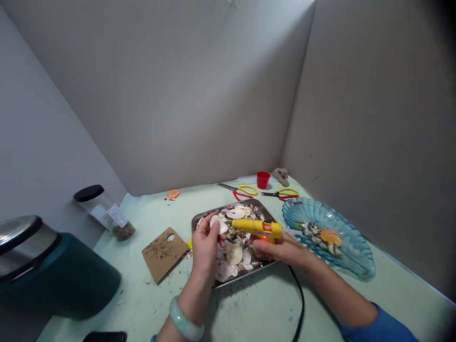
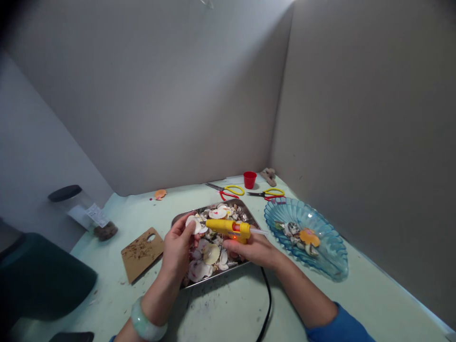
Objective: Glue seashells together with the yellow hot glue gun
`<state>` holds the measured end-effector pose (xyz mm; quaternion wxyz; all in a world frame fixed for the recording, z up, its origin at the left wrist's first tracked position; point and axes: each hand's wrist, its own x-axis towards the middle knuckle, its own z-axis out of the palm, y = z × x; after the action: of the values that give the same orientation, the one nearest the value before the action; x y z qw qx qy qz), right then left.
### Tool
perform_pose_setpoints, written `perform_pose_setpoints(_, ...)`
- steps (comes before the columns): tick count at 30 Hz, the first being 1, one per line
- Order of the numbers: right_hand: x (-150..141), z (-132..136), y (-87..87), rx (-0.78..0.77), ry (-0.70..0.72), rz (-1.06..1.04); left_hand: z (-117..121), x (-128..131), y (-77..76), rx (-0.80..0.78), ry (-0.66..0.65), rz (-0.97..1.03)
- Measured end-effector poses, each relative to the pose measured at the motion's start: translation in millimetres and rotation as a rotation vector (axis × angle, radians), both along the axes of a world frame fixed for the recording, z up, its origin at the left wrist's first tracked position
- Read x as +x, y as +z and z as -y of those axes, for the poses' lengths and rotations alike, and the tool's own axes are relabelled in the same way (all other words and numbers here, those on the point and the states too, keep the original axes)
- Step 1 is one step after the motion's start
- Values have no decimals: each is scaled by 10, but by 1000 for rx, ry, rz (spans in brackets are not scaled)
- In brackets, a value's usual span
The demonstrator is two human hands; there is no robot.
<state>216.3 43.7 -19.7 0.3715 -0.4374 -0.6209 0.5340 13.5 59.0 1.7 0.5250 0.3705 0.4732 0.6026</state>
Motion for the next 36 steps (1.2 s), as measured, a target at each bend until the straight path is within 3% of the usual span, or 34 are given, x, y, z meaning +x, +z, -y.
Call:
perform_pose_setpoints(24, 14, -15, -56, -16, -57, -14, 16, 0, -15, -25, -118, -26)
perform_pose_setpoints(36, 4, -2, -41, -42, -71, 7, 15, -2, -24, -54, -66, -37)
